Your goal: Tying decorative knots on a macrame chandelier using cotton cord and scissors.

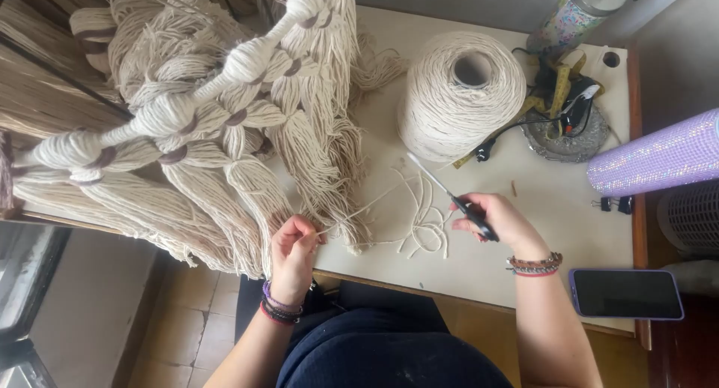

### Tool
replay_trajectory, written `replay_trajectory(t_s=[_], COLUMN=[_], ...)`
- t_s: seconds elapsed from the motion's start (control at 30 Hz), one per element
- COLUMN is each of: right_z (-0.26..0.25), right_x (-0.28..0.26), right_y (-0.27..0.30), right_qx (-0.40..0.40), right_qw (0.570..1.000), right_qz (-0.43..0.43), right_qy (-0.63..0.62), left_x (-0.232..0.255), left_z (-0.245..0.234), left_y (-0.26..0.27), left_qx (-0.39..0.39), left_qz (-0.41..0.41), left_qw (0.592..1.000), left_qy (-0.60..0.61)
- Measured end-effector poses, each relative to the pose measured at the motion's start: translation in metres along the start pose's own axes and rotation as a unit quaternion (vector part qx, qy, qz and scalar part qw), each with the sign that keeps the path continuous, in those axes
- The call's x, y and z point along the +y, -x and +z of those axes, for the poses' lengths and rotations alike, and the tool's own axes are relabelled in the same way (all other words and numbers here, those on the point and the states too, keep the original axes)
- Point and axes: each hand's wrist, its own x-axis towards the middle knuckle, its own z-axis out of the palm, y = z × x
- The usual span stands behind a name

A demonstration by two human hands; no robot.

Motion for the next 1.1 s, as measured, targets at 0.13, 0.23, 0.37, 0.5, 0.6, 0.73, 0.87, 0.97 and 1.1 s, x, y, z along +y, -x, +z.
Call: replay_trajectory(t_s=[0.13,0.23,0.37,0.5,0.6,0.73,0.87,0.97,1.1], right_z=[-0.002,-0.007,-0.006,-0.016,-0.028,-0.002,0.064,0.097,0.136], right_x=[0.019,0.065,0.108,0.134,0.139,0.070,-0.054,-0.063,-0.115], right_y=[0.019,0.020,0.019,0.009,0.004,0.022,0.063,0.052,0.056], right_qx=[0.031,0.074,0.184,0.241,0.232,0.287,0.090,0.003,0.133], right_qw=[0.992,0.957,0.888,0.850,0.843,0.810,0.969,0.979,0.969], right_qz=[0.055,0.005,-0.067,-0.084,-0.137,-0.170,-0.232,-0.193,-0.197], right_qy=[0.107,0.282,0.416,0.461,0.465,0.482,0.011,-0.061,0.066], left_x=[0.015,0.044,0.060,0.056,0.008,-0.013,0.016,0.056,0.095], left_z=[0.011,0.043,0.084,0.118,0.129,0.123,0.100,0.071,0.013], left_y=[-0.002,-0.007,-0.010,-0.007,-0.007,-0.006,0.004,0.003,0.008], left_qx=[-0.043,-0.121,-0.225,-0.291,-0.299,-0.311,-0.288,-0.230,-0.181], left_qz=[-0.022,-0.015,0.090,0.141,0.150,0.150,0.270,0.311,0.313], left_qw=[0.996,0.973,0.940,0.919,0.870,0.842,0.809,0.803,0.821], left_qy=[-0.073,-0.194,-0.239,-0.224,-0.362,-0.415,-0.435,-0.454,-0.441])
